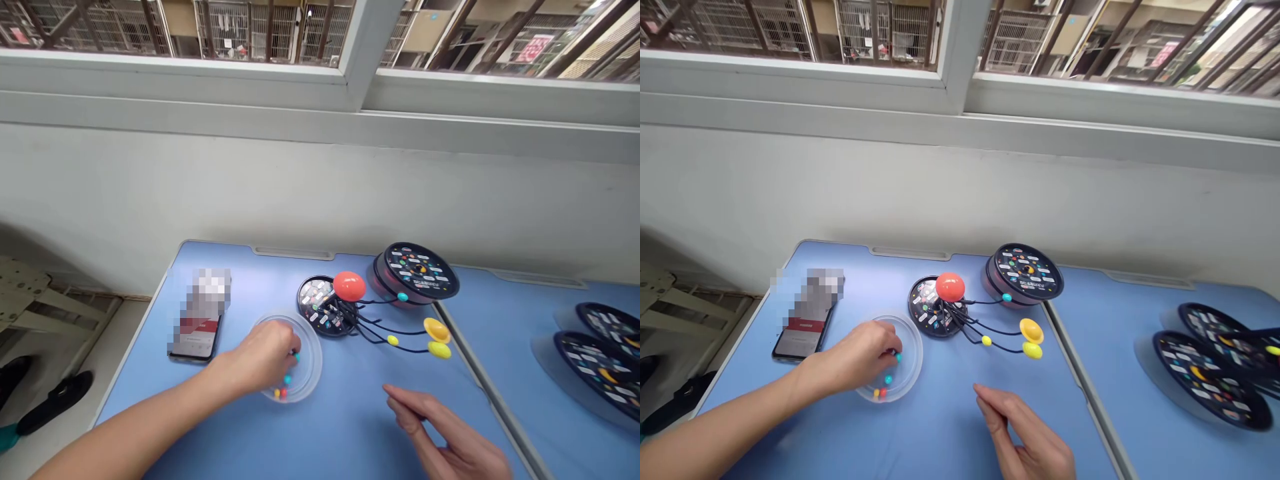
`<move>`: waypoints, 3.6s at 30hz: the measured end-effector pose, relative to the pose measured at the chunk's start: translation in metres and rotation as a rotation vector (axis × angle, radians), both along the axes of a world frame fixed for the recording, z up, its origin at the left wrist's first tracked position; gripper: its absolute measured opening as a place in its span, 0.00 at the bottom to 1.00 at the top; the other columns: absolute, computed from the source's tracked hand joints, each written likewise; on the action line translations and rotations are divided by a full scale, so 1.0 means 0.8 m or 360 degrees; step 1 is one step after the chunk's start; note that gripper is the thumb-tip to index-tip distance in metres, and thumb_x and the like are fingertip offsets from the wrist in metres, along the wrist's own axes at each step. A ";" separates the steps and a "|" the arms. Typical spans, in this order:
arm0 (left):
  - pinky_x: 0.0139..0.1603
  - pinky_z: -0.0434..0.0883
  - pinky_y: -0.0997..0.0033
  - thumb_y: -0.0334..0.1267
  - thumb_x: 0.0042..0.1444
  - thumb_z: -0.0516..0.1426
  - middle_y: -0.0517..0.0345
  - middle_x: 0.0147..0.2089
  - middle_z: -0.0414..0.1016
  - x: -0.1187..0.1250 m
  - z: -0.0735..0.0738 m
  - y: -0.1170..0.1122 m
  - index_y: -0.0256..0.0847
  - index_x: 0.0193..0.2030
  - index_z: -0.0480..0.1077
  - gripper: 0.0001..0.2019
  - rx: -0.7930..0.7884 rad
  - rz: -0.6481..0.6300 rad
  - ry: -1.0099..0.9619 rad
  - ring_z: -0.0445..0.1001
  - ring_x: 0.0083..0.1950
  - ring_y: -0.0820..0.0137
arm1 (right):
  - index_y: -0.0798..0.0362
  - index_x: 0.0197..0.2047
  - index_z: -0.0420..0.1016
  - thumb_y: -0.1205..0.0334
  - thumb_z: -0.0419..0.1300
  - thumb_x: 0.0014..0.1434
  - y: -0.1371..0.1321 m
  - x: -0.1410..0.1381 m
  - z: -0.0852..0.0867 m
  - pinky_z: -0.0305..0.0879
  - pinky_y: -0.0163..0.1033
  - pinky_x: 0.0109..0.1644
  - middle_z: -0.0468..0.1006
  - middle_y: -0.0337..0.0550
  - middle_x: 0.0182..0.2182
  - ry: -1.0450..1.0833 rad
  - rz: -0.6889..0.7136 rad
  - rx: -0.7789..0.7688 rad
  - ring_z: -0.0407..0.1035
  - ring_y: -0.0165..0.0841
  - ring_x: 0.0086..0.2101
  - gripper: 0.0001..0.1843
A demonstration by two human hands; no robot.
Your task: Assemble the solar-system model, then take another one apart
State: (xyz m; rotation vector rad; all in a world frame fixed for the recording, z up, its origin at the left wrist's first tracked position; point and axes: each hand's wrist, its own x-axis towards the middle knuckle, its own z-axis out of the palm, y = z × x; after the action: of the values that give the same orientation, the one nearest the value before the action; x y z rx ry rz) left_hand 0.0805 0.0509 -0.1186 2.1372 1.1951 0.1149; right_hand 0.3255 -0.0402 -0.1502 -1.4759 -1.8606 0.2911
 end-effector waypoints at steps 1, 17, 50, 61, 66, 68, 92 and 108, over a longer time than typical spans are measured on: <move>0.27 0.57 0.75 0.26 0.47 0.52 0.57 0.28 0.70 -0.001 0.004 -0.002 0.37 0.26 0.73 0.09 -0.0041 0.0092 -0.0110 0.63 0.28 0.72 | 0.46 0.36 0.77 0.63 0.58 0.56 0.002 -0.002 0.000 0.71 0.31 0.32 0.80 0.38 0.29 0.0018 0.0038 0.0006 0.74 0.33 0.26 0.07; 0.23 0.56 0.75 0.46 0.40 0.61 0.58 0.22 0.68 0.076 -0.009 -0.086 0.31 0.31 0.73 0.18 -0.1351 0.0938 -0.1423 0.60 0.22 0.77 | 0.43 0.40 0.76 0.68 0.60 0.54 -0.004 -0.029 0.013 0.69 0.27 0.32 0.79 0.35 0.28 0.0625 0.0378 -0.0291 0.73 0.30 0.27 0.12; 0.21 0.56 0.76 0.43 0.41 0.59 0.60 0.23 0.70 0.113 -0.042 -0.080 0.30 0.57 0.60 0.35 -0.1525 0.0962 -0.1766 0.60 0.19 0.78 | 0.54 0.59 0.62 0.51 0.59 0.52 0.060 -0.017 0.011 0.62 0.37 0.30 0.69 0.36 0.22 0.1191 -0.0028 -0.0792 0.63 0.31 0.24 0.33; 0.22 0.55 0.77 0.41 0.41 0.62 0.60 0.25 0.68 0.124 -0.027 -0.074 0.29 0.60 0.55 0.39 -0.1545 0.1137 -0.2055 0.59 0.23 0.77 | 0.53 0.50 0.73 0.55 0.57 0.54 0.060 -0.018 0.009 0.64 0.37 0.32 0.71 0.37 0.26 0.1005 0.0061 -0.0797 0.64 0.31 0.26 0.21; 0.24 0.59 0.76 0.40 0.45 0.61 0.57 0.28 0.70 0.124 -0.026 -0.077 0.32 0.60 0.52 0.37 -0.1438 0.1382 -0.2157 0.62 0.25 0.75 | 0.52 0.48 0.74 0.55 0.56 0.54 0.059 -0.020 0.015 0.65 0.36 0.31 0.72 0.38 0.25 0.0981 0.0021 -0.0753 0.65 0.31 0.26 0.19; 0.24 0.60 0.76 0.42 0.48 0.60 0.56 0.28 0.70 0.126 -0.024 -0.077 0.33 0.58 0.54 0.32 -0.1440 0.1439 -0.2228 0.63 0.27 0.74 | 0.52 0.43 0.76 0.54 0.57 0.54 0.057 -0.021 0.015 0.65 0.36 0.32 0.74 0.39 0.26 0.0980 0.0034 -0.0732 0.66 0.32 0.27 0.17; 0.20 0.49 0.76 0.43 0.63 0.43 0.59 0.18 0.62 0.146 -0.014 -0.042 0.33 0.29 0.65 0.19 -0.2230 0.1685 -0.2737 0.57 0.17 0.77 | 0.52 0.33 0.78 0.47 0.68 0.39 0.073 -0.015 0.008 0.70 0.39 0.36 0.79 0.46 0.32 0.1121 -0.0239 -0.0802 0.72 0.39 0.34 0.20; 0.20 0.47 0.75 0.41 0.64 0.41 0.58 0.15 0.62 0.147 -0.012 -0.029 0.32 0.26 0.65 0.22 -0.2421 0.1629 -0.2753 0.57 0.16 0.77 | 0.51 0.35 0.78 0.48 0.70 0.38 0.060 -0.011 0.003 0.71 0.34 0.36 0.78 0.44 0.33 0.1349 -0.0475 -0.0735 0.71 0.36 0.35 0.21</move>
State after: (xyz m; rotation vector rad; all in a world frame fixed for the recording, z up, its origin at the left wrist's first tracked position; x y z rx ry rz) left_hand 0.1978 0.0275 -0.1280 -0.3150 0.5497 0.8756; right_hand 0.3168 0.0080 -0.1481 -1.5476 -0.9120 1.0629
